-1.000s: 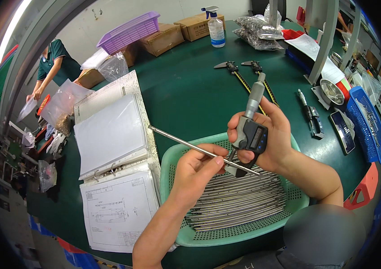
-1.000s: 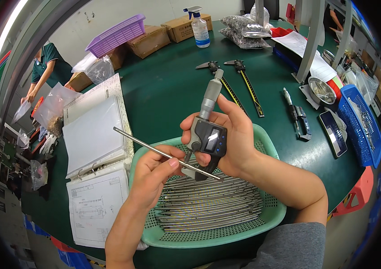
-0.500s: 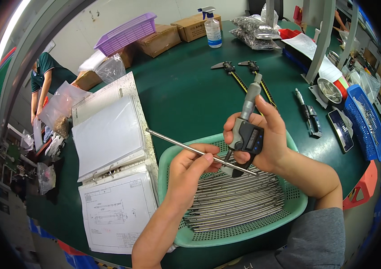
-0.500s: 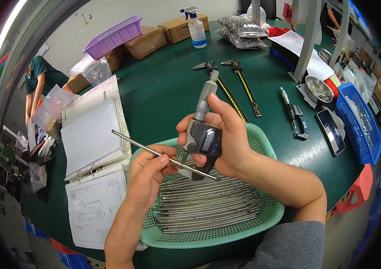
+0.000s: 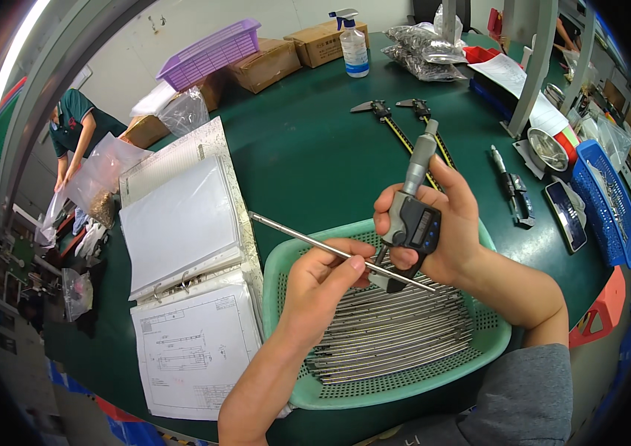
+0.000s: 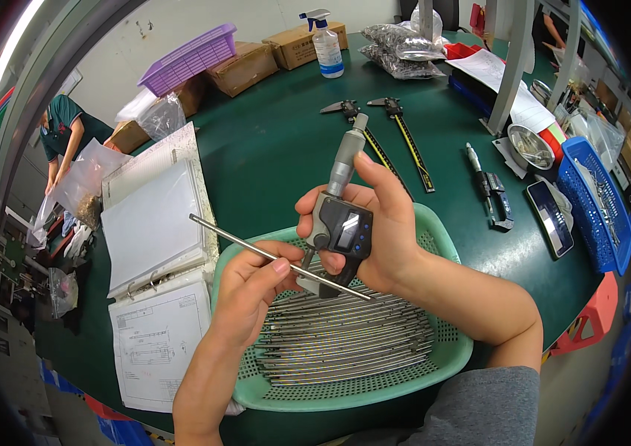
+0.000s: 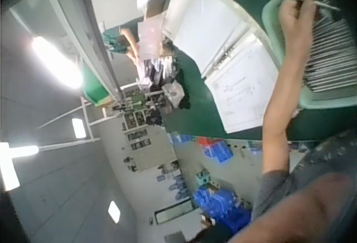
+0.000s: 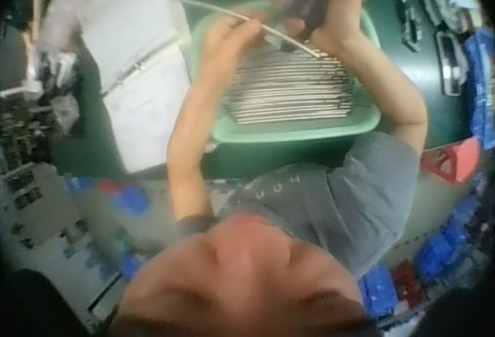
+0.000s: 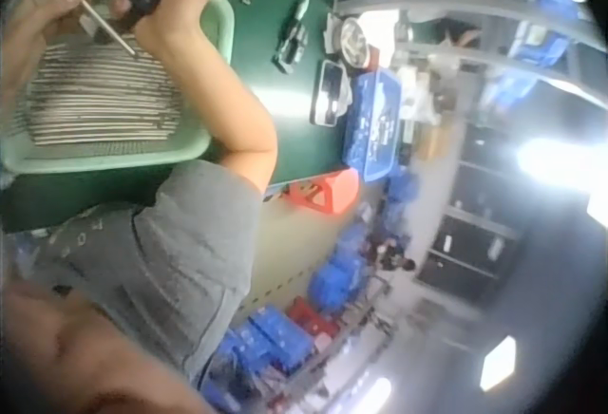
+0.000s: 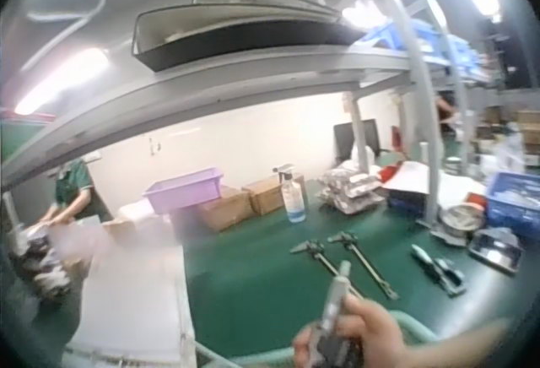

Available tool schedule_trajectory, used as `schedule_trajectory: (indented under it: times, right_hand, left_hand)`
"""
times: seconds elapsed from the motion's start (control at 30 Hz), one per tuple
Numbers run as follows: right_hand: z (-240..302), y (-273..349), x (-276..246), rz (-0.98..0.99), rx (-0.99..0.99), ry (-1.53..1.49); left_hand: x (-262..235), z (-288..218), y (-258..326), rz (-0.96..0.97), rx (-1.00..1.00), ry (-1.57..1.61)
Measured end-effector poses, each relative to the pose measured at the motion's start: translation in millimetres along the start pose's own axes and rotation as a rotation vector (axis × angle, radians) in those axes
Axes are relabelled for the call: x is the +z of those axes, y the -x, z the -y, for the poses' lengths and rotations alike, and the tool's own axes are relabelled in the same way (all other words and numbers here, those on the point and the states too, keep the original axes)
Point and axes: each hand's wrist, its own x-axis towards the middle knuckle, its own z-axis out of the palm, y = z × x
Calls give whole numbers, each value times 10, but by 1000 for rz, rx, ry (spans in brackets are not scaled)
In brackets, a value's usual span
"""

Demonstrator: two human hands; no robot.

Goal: The person repeatedly picks up thin metal rods from a green basket and measures their diameter using a digital caliper. After each measurement, the rod is placed back into the basket. The person occasionally glances at a document on the table while performing the repetitive measurement task.

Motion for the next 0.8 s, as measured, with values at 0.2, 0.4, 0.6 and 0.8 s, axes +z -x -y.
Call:
schedule_trajectory:
  times: [0.2, 0.4, 0.6, 0.8]
  right_hand:
    - [0, -8, -20, 9, -7, 30]
    - [-13, -18, -16, 24, -1, 34]
    - [-8, -23, -23, 34, 8, -6]
    - [0, 3, -26, 8, -14, 3]
  left_hand:
    - [-10, 1, -2, 21, -3, -8]
    - [-32, -10, -7, -75, 17, 10]
    - [-14, -28, 0, -54, 17, -15]
    - [11, -10, -9, -27, 19, -29]
